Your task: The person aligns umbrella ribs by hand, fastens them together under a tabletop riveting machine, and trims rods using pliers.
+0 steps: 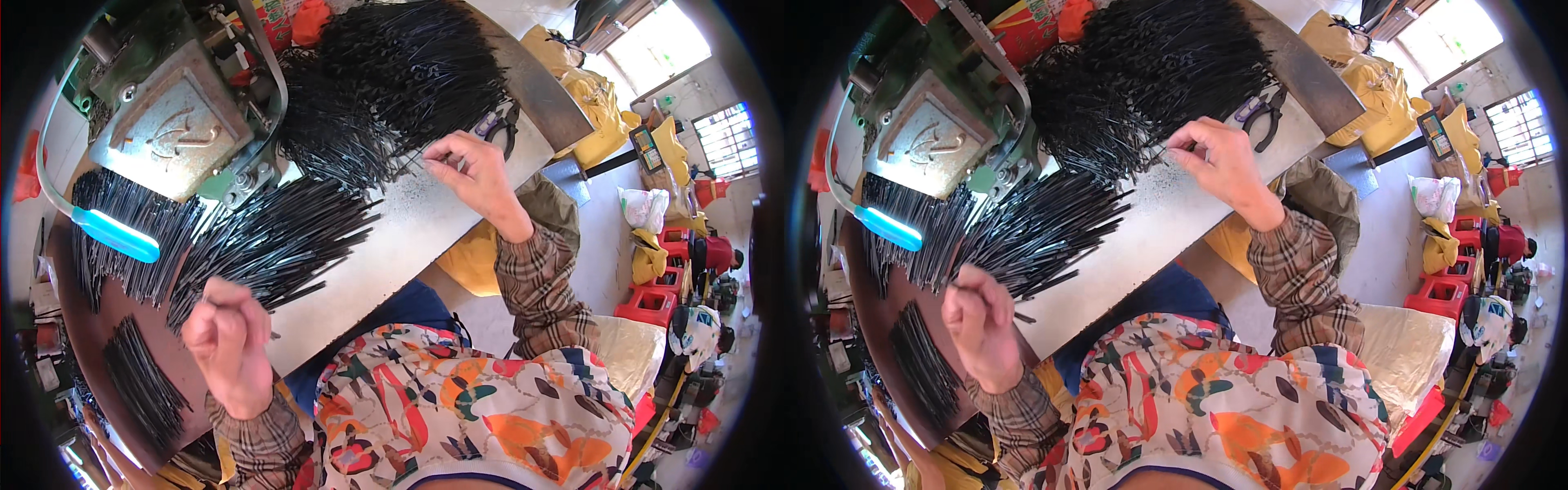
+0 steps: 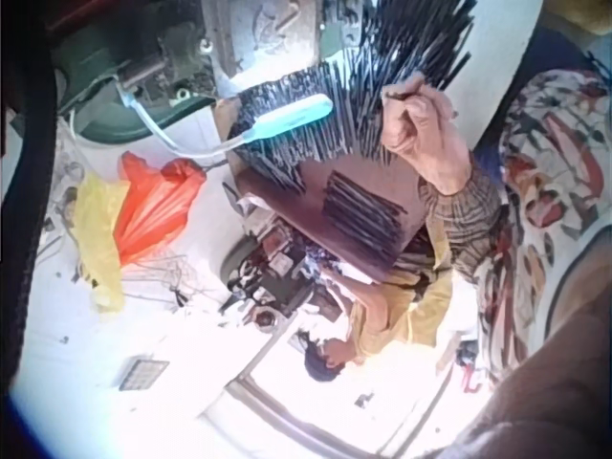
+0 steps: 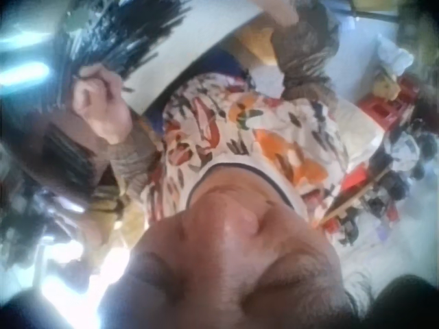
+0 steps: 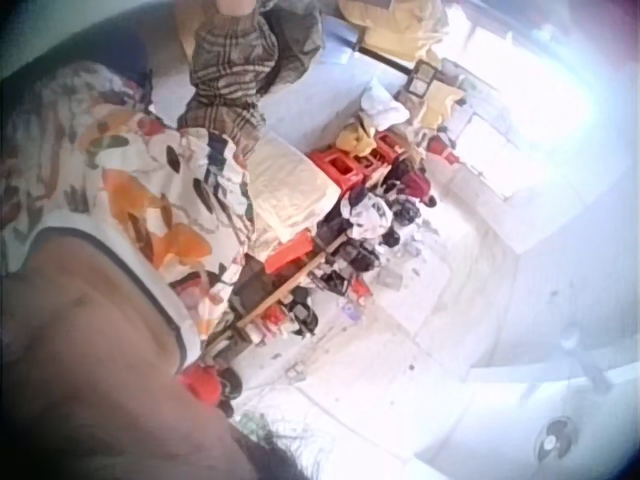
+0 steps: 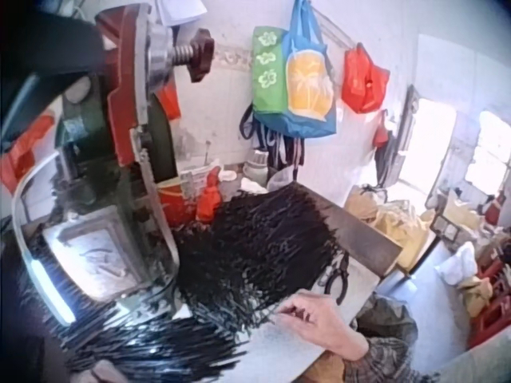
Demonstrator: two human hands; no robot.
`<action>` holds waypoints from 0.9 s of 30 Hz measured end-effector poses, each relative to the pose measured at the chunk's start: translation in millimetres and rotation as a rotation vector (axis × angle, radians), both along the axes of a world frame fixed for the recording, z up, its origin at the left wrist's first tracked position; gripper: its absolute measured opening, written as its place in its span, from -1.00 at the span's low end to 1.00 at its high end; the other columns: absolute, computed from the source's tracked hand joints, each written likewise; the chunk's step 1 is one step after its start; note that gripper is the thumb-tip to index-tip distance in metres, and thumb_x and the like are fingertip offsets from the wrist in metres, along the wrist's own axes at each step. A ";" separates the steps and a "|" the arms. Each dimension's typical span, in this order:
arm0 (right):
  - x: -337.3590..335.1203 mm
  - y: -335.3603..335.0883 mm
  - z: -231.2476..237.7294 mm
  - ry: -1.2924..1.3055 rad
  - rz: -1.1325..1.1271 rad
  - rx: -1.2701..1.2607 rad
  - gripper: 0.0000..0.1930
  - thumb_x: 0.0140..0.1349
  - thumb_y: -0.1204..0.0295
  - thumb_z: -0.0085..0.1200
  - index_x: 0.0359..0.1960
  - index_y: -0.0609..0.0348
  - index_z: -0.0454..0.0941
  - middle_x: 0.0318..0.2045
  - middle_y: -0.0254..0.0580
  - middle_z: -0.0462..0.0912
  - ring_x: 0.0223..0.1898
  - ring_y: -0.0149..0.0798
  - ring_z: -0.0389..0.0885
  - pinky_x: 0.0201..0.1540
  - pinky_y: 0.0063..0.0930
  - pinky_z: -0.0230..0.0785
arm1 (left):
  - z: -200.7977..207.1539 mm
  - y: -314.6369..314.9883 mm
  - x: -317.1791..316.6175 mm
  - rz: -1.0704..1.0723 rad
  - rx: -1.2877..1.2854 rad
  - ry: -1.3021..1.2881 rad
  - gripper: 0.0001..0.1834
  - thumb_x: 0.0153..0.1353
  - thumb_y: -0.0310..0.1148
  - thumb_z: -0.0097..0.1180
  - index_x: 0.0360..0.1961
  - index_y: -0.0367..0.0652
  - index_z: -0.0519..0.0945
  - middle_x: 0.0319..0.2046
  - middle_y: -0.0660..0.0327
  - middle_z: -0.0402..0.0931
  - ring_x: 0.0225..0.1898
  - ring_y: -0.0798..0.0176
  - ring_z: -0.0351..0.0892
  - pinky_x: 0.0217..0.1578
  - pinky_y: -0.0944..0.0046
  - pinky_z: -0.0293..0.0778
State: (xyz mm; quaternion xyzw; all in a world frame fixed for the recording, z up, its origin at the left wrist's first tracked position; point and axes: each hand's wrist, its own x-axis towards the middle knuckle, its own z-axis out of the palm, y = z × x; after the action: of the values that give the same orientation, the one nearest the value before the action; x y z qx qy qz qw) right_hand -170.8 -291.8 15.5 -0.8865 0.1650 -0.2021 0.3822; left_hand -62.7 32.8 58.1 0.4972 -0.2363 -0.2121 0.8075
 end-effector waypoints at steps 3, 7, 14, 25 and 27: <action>9.9 0.1 0.5 -0.045 0.098 -0.199 -0.84 0.04 0.57 0.18 -0.30 0.17 0.61 -0.38 -0.24 0.52 -0.44 -0.21 0.56 -0.39 -0.39 0.38 | -14.6 -14.9 2.7 0.099 0.035 0.106 -0.75 0.33 -0.43 0.04 -0.06 -0.39 0.53 -0.33 0.19 0.47 -0.54 0.46 0.32 -0.52 0.43 0.29; 18.7 -7.0 -4.7 0.027 0.199 -0.540 -0.85 0.03 0.61 0.14 -0.32 0.19 0.57 -0.30 -0.26 0.48 -0.32 -0.17 0.54 -0.32 -0.34 0.41 | -16.3 -25.5 9.4 0.091 0.246 0.144 -0.61 0.34 -0.42 0.02 0.14 -0.40 0.42 -0.45 0.33 0.40 -0.53 0.47 0.33 -0.52 0.49 0.26; 32.2 -6.8 16.8 -0.047 0.387 -0.643 -0.84 0.07 0.58 0.03 -0.29 0.10 0.52 -0.37 -0.33 0.53 -0.27 -0.23 0.55 -0.31 -0.37 0.46 | -19.9 -21.5 25.5 0.129 0.239 0.222 -0.58 0.25 -0.48 0.10 0.12 -0.38 0.44 -0.42 0.26 0.45 -0.52 0.36 0.47 -0.54 0.42 0.39; 115.3 112.3 2.3 -0.030 0.370 0.459 -0.85 0.24 0.44 0.15 -0.24 0.25 0.64 -0.59 -0.26 0.60 -0.60 -0.47 0.53 -0.51 -0.57 0.33 | -41.8 -46.9 48.9 0.209 0.149 0.295 -0.59 0.19 -0.60 0.12 0.10 -0.40 0.45 -0.50 0.23 0.50 -0.60 0.38 0.51 -0.62 0.48 0.39; 118.3 120.1 3.1 -0.052 0.396 0.557 -0.84 0.27 0.44 0.12 -0.23 0.29 0.63 -0.60 -0.34 0.57 -0.60 -0.61 0.45 -0.58 -0.62 0.29 | -44.9 -44.3 50.4 0.206 0.148 0.264 -0.60 0.20 -0.58 0.10 0.10 -0.39 0.46 -0.49 0.25 0.50 -0.59 0.41 0.49 -0.63 0.49 0.36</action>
State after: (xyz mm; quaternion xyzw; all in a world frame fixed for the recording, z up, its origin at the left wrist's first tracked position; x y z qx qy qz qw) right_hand -52.5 -171.6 18.6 -0.7576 0.0285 -0.0938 0.6454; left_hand -12.2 -11.5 13.2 0.5445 -0.0599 -0.2085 0.8103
